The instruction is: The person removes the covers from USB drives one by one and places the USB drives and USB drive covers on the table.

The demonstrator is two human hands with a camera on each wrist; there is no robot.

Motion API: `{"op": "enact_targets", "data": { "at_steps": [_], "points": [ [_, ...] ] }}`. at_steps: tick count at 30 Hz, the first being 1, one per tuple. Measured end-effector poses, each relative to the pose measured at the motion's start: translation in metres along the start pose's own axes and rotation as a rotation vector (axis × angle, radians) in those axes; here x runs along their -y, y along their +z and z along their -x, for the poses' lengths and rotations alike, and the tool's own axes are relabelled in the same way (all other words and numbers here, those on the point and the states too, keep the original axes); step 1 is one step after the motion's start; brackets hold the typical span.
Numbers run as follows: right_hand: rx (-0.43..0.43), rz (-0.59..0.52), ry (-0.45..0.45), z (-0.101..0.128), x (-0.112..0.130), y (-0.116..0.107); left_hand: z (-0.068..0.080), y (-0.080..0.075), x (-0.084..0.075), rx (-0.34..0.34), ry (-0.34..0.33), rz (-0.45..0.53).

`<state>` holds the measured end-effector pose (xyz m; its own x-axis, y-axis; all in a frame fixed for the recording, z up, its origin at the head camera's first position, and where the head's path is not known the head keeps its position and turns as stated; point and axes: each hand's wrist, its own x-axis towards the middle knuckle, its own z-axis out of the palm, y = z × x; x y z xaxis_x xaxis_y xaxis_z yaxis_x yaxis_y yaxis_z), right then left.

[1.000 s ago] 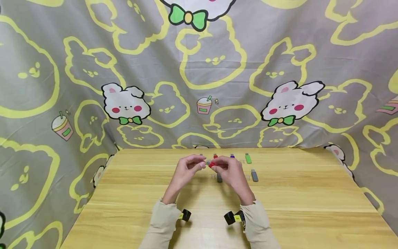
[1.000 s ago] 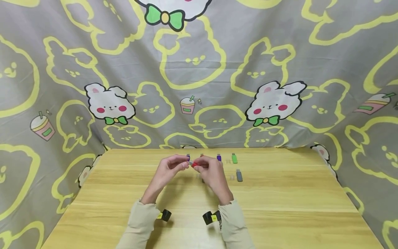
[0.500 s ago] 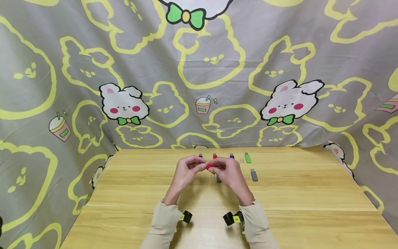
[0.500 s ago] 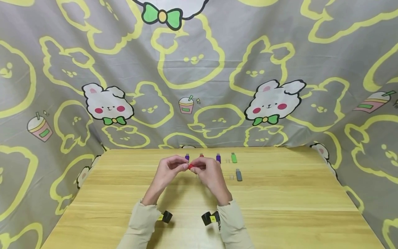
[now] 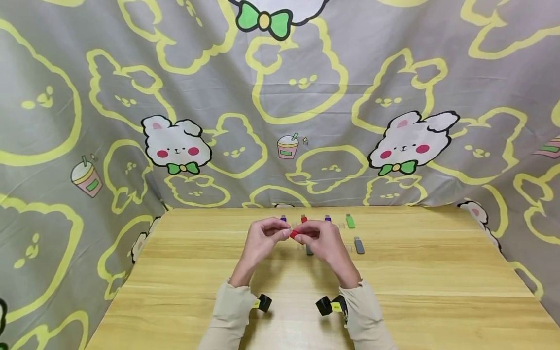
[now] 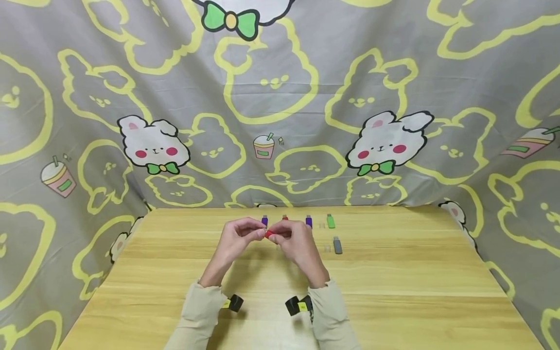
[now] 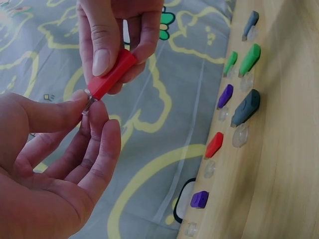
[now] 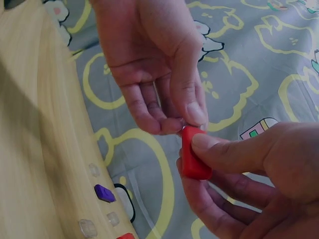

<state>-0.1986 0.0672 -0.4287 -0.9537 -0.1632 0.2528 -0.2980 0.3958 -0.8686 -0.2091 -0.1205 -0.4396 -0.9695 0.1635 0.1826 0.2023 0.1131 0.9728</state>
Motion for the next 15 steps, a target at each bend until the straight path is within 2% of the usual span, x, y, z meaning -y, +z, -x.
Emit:
{"op": "enact_targets", "data": {
  "at_steps": [6, 15],
  "points": [
    [0.019, -0.010, 0.048, 0.0010, 0.0003, -0.0031, -0.0010, 0.0027, 0.0005, -0.003, -0.023, -0.019],
    [0.049, 0.012, 0.093, 0.0016, 0.0013, -0.0059, -0.0007, 0.0035, 0.0021, 0.006, -0.070, 0.005]
  ]
}}
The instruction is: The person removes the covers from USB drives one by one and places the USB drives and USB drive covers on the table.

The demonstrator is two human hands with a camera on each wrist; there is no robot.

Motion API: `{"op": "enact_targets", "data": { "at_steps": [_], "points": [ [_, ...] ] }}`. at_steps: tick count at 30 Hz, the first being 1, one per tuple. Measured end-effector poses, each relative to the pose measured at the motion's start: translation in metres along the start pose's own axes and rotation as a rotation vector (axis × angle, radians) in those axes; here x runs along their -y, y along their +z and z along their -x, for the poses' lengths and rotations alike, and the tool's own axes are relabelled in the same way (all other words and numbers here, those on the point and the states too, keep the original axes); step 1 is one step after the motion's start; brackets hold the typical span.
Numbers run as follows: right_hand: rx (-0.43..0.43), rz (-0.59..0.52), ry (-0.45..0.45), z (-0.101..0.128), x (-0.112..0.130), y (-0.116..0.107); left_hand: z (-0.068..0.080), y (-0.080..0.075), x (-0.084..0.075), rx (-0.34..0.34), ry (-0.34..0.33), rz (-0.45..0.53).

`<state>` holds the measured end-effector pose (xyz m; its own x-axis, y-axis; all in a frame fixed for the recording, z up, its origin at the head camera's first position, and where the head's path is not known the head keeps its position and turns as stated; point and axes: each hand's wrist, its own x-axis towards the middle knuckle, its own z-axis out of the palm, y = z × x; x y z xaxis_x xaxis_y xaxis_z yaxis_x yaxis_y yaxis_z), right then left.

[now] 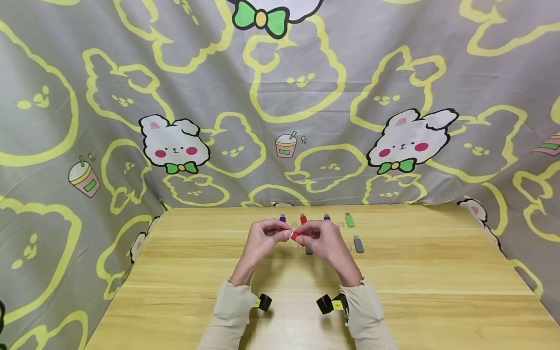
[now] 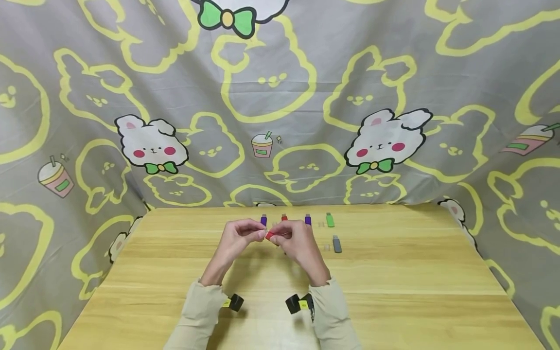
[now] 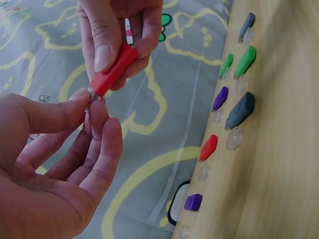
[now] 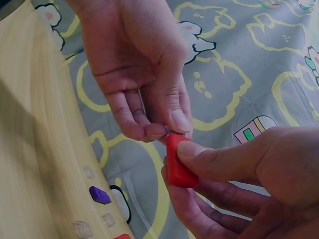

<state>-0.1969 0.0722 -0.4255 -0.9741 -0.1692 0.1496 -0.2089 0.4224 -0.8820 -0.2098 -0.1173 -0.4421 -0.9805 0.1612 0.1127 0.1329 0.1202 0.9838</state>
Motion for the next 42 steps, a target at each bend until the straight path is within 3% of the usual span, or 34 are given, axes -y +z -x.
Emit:
{"op": "enact_targets", "data": {
  "at_steps": [9, 15, 20, 29, 35, 42],
  "points": [
    [0.006, 0.014, 0.031, 0.001, 0.000, -0.002, -0.001, -0.001, 0.000, -0.005, -0.003, 0.010],
    [-0.011, 0.050, 0.092, 0.004, -0.009, -0.020, 0.000, -0.027, 0.001, -0.140, -0.020, 0.084],
    [-0.008, 0.026, 0.081, 0.002, -0.016, -0.030, -0.001, -0.038, 0.002, -0.098, -0.046, 0.108],
    [-0.014, 0.016, 0.050, -0.003, -0.024, -0.003, 0.000, -0.051, 0.011, -0.123, -0.058, -0.015],
    [-0.078, -0.047, 0.078, -0.005, -0.030, 0.018, 0.002, -0.059, 0.016, -0.136, -0.078, -0.033],
    [-0.085, 0.043, 0.096, -0.018, -0.028, 0.045, 0.000, -0.063, 0.022, -0.119, -0.077, -0.077]
  ]
}}
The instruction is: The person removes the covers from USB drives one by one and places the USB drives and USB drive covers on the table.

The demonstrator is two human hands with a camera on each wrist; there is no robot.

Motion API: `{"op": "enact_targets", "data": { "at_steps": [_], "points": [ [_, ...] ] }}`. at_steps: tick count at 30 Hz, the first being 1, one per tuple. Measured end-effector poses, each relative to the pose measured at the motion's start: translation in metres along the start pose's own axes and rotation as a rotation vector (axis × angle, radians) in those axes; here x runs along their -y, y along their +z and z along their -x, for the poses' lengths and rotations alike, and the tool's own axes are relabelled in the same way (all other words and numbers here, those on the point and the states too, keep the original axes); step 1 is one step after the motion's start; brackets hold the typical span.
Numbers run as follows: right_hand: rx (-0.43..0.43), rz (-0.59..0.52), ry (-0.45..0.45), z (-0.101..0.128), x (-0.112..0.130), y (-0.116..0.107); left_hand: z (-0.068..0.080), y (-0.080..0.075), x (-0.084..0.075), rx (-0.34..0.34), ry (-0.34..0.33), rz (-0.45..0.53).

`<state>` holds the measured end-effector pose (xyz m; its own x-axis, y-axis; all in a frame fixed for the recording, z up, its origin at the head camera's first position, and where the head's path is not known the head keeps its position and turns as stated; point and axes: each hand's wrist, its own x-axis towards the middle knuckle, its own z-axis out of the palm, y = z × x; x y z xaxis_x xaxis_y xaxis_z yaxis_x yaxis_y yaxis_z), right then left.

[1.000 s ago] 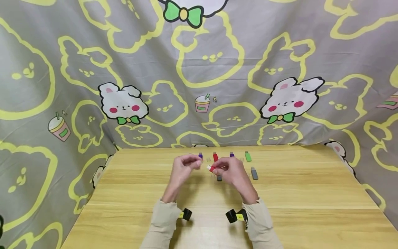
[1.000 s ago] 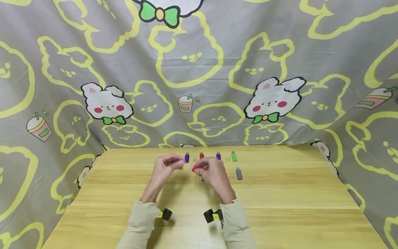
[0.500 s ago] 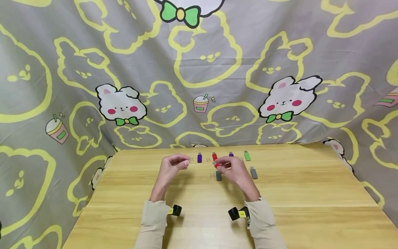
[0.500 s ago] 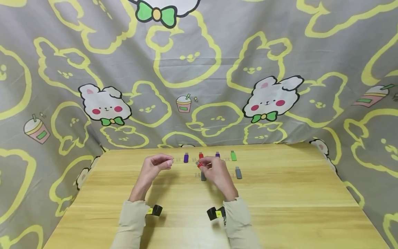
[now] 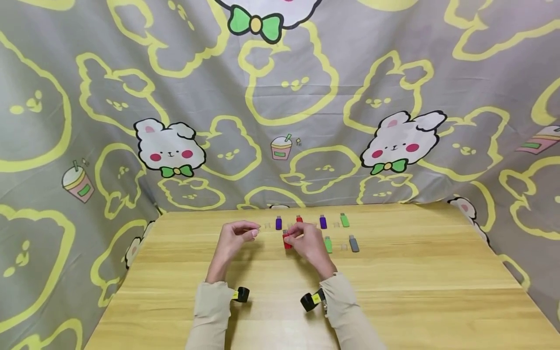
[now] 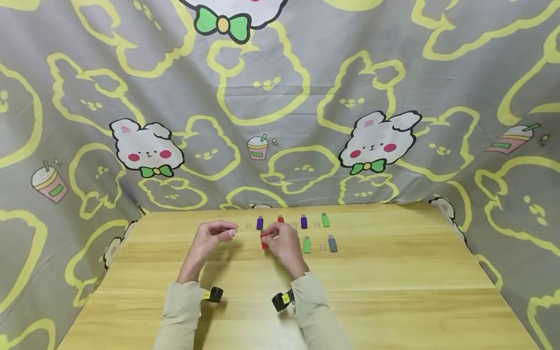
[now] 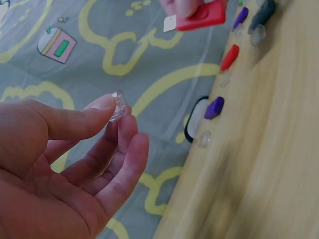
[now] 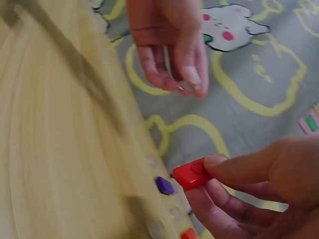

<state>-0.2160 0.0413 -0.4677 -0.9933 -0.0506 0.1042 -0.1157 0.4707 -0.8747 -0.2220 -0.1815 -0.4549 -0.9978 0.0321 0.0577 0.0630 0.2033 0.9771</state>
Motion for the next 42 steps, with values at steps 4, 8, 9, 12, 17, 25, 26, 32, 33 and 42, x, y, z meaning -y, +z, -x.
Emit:
{"op": "enact_targets", "data": {
  "at_steps": [4, 8, 9, 12, 17, 25, 26, 32, 33, 42],
  "points": [
    [0.000, 0.073, 0.019, -0.006, 0.003, 0.016, -0.003, -0.001, 0.007, 0.005, -0.020, -0.063],
    [-0.020, 0.163, 0.006, -0.009, 0.005, 0.030, -0.004, -0.002, 0.012, 0.004, -0.029, -0.074],
    [-0.025, 0.192, 0.002, -0.009, 0.005, 0.033, -0.004, -0.002, 0.012, 0.003, -0.031, -0.077],
    [-0.034, 0.270, -0.005, -0.009, 0.003, 0.039, -0.004, -0.002, 0.014, -0.002, -0.035, -0.096],
    [-0.053, 0.343, -0.033, -0.008, 0.000, 0.042, -0.005, -0.001, 0.014, 0.004, -0.029, -0.116],
    [-0.066, 0.429, -0.082, -0.005, 0.000, 0.043, -0.006, 0.002, 0.019, 0.020, -0.028, -0.153],
    [-0.068, 0.440, -0.085, -0.004, 0.000, 0.043, -0.006, 0.002, 0.020, 0.019, -0.028, -0.163],
    [-0.081, 0.454, -0.099, -0.003, 0.007, 0.039, -0.006, 0.002, 0.023, 0.019, -0.011, -0.206],
    [-0.083, 0.445, -0.098, -0.002, 0.009, 0.037, -0.006, 0.002, 0.023, 0.018, -0.009, -0.211],
    [0.006, 0.226, -0.119, 0.009, 0.026, -0.018, -0.007, 0.010, 0.026, 0.042, -0.024, -0.293]
  ]
}}
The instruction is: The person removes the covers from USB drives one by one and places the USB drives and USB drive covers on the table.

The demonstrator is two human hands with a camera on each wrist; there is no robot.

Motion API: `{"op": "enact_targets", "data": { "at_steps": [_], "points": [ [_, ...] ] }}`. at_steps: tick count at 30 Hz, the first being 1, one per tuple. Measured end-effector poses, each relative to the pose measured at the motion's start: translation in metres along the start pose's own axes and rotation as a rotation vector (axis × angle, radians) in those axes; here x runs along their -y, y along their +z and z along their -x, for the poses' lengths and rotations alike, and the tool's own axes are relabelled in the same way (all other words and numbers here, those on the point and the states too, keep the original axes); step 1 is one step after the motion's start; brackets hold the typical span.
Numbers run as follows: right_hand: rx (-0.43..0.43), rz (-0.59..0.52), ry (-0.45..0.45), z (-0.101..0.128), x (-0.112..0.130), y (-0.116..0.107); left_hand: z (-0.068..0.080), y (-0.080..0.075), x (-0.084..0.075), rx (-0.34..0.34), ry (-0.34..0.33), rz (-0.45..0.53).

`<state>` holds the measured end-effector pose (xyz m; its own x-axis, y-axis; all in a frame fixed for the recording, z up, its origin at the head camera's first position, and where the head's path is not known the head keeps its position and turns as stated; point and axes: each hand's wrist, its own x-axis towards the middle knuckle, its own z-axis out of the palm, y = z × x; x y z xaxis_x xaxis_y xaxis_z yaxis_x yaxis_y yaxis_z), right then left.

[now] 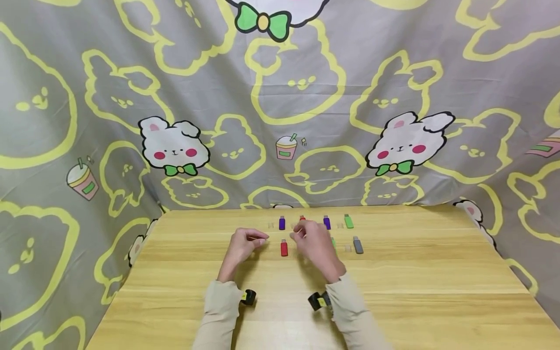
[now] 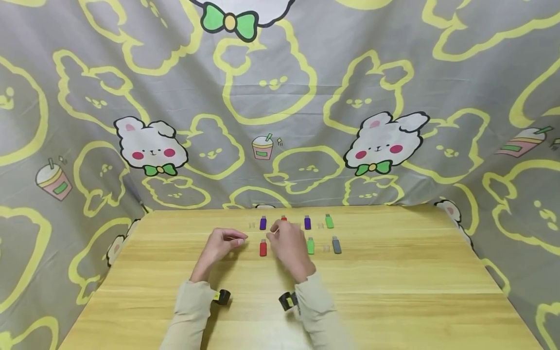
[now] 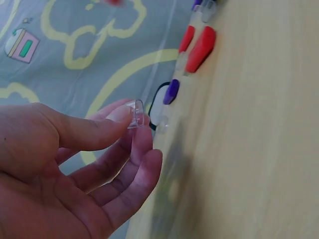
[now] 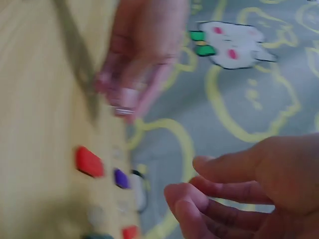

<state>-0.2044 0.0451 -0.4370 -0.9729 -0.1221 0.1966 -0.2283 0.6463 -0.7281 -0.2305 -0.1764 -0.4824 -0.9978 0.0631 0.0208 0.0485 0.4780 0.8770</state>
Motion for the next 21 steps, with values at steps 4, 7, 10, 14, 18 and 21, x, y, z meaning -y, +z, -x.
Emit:
{"op": "enact_targets", "data": {
  "at_steps": [4, 7, 10, 14, 18, 21],
  "points": [
    [0.037, -0.045, 0.001, 0.010, -0.010, -0.033, 0.000, 0.004, 0.003, 0.027, -0.001, -0.022],
    [0.040, -0.035, 0.023, 0.017, -0.023, -0.054, 0.000, 0.006, 0.006, 0.042, -0.001, -0.041],
    [0.022, -0.037, 0.053, 0.022, -0.039, -0.072, -0.001, 0.008, 0.006, 0.050, 0.008, -0.079],
    [-0.016, -0.032, 0.073, 0.026, -0.060, -0.088, 0.000, 0.011, 0.006, 0.049, 0.029, -0.141],
    [-0.045, -0.041, 0.083, 0.029, -0.075, -0.101, 0.000, 0.014, 0.006, 0.036, 0.029, -0.154],
    [-0.073, -0.041, 0.098, 0.032, -0.084, -0.111, 0.000, 0.016, 0.006, 0.033, 0.026, -0.163]
  ]
}}
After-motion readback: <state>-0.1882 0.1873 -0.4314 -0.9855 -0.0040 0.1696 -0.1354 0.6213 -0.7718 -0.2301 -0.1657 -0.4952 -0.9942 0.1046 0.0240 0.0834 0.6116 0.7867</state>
